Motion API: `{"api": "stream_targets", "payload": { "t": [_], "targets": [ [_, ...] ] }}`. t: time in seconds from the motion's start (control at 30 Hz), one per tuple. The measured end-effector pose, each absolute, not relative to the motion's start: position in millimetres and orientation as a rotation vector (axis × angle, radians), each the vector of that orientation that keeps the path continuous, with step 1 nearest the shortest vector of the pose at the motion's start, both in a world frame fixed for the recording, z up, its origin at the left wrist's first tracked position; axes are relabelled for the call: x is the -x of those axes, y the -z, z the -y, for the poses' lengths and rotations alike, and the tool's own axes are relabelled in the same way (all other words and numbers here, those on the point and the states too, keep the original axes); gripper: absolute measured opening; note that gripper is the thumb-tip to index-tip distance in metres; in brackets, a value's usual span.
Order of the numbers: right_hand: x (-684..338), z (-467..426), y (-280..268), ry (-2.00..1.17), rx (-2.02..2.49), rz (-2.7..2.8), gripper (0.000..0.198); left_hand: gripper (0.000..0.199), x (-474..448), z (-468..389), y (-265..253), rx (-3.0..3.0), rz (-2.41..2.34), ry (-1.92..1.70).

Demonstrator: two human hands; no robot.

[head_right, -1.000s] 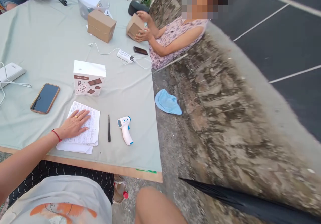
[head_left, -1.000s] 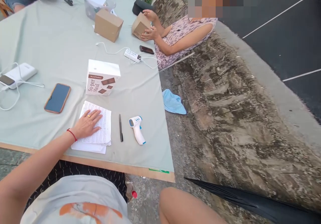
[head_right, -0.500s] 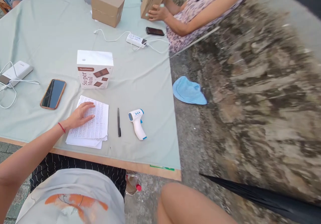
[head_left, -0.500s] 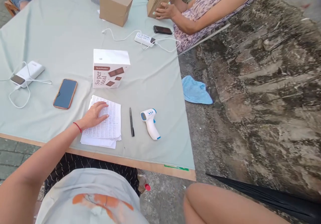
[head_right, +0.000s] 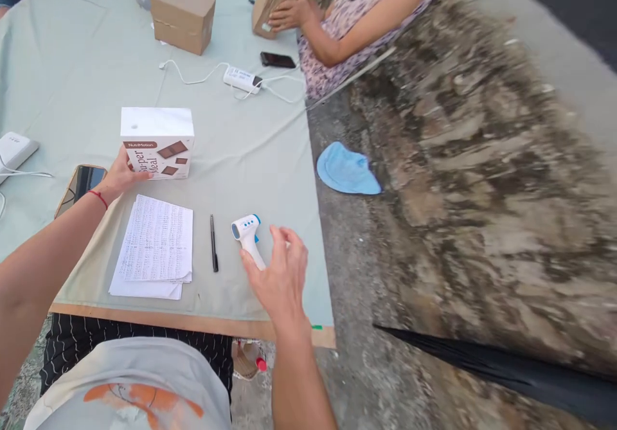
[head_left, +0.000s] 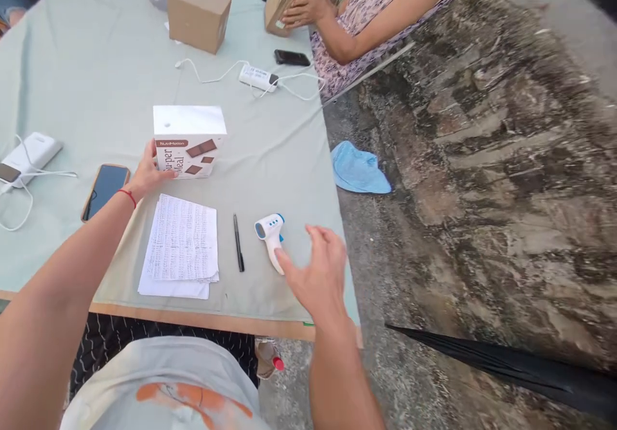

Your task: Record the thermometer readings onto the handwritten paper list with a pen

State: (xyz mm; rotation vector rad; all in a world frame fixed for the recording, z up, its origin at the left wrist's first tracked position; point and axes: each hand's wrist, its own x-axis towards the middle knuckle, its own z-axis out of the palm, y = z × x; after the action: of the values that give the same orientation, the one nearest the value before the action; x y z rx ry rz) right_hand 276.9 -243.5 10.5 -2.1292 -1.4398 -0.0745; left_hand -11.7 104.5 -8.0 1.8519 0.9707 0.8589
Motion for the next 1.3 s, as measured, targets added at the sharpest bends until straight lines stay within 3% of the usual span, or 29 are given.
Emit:
{"api": "stream_targets", "payload": {
  "t": [0.1, 0.3, 0.6, 0.87, 1.03, 1.17, 1.3],
  "targets": [
    [-278.9, 234.1, 23.7, -0.095, 2.329, 1.347, 0.070, 0.091, 13.4, -97.9, -8.3, -1.673, -0.880, -0.783],
    [-261.2, 217.2, 70.2, -0.205, 2.453, 1.194, 0.063, 0.087, 17.8, -97.9, -14.2, -1.612, -0.967, -0.782],
    [-257.4, 213.6, 67.5, -0.236, 2.502, 1.189, 0.061, 0.082, 27.3, -56.0, -42.1, -1.557, -1.171, -0.758],
    [-267.1, 200.4, 35.4, -0.514, 2.503, 1.033, 0.047, 0.082, 30.9, -10.4, 4.1, -2.006, -1.220, -0.838],
    [-247.9, 189.5, 13.5, -0.687, 2.116, 0.622, 0.042, 0.091, 21.3, -5.7, 16.7, -2.080, -1.326, -0.788],
    [-192.4, 170.6, -7.1, -0.935, 1.570, 0.563, 0.045, 0.095, 17.6, -3.0, 21.2, -2.103, -1.350, -0.762],
    [-148.7, 148.7, -17.9, -1.067, 1.379, 0.630, 0.046, 0.098, 15.6, 0.3, 20.9, -2.093, -1.359, -0.729]
  ]
}}
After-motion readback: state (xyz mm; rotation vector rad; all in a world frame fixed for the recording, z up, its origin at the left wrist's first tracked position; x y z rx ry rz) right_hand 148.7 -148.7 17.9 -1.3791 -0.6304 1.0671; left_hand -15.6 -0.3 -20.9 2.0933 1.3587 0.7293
